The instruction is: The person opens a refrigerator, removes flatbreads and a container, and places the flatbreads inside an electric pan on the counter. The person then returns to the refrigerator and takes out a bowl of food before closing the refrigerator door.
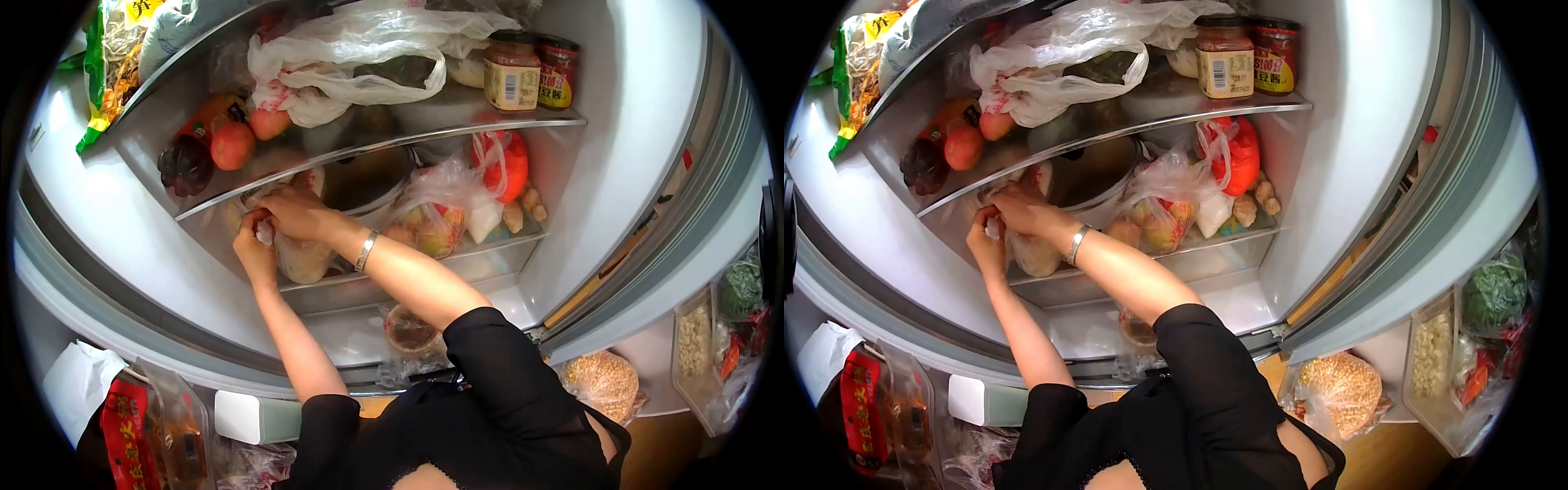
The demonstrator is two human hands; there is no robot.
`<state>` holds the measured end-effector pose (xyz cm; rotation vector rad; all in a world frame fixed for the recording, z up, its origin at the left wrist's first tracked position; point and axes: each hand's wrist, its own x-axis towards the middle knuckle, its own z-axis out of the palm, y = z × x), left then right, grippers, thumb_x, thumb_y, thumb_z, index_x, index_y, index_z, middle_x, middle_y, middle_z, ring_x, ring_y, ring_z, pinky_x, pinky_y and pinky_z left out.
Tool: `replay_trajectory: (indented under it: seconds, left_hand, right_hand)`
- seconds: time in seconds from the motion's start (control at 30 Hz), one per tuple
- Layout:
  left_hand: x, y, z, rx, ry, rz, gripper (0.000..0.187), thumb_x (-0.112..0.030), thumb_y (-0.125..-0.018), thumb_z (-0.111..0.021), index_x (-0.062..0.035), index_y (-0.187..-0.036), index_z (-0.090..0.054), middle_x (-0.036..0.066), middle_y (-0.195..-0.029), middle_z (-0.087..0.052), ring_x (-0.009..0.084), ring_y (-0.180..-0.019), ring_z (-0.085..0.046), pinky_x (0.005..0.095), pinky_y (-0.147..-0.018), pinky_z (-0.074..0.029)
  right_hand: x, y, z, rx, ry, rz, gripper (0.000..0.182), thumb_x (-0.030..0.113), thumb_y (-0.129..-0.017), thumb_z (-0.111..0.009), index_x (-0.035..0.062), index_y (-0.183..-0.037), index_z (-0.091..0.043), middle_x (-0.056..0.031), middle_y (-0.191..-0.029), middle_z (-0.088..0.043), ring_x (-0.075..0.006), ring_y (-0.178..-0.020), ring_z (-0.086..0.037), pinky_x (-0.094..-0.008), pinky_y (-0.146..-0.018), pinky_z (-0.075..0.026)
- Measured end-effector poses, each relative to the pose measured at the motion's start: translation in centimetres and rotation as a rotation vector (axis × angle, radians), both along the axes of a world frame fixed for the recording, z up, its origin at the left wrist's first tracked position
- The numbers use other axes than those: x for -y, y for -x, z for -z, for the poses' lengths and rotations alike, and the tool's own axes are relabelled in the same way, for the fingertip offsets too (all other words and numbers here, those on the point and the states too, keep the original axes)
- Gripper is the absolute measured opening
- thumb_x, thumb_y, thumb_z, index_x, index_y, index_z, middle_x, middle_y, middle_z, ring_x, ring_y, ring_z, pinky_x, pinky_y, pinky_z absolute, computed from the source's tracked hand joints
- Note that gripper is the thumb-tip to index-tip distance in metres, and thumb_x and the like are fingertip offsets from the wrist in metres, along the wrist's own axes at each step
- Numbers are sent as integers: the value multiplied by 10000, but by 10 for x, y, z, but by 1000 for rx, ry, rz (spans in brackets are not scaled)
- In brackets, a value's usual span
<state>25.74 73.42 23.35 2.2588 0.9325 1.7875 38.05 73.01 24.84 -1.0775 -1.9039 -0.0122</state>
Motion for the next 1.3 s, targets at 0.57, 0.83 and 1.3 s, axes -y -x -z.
replay_trajectory:
  seconds: [0.57,0.83,1.3]
  left_hand:
    - [-18,-23,31,45,45,-444,206,-150,-688,-616,-124,-878,-539,83,-810,-578,298,-709,-573,385,-559,-442]
    - [-16,-29,32,-125,6,-596,247,-91,-656,-588,-98,-898,-538,137,-1052,-501,373,-763,-563,439,-615,-462]
    - [14,-5,37,-62,129,-193,326,45,-667,-532,-18,-984,-576,151,-974,-506,296,-800,-536,339,-713,-440]
  right_hand:
    - [19,10,-3,-26,150,109,218,148,-773,-491,27,-940,-563,-152,-910,-587,-318,-882,-542,-410,-753,-429]
    - [94,-36,4,-229,-145,0,164,56,-759,-527,28,-912,-579,-140,-853,-593,-234,-778,-592,-295,-676,-467]
    - [157,-103,126,558,1532,54,200,145,-674,-633,-32,-764,-609,-156,-633,-605,-236,-507,-603,-331,-409,-467]
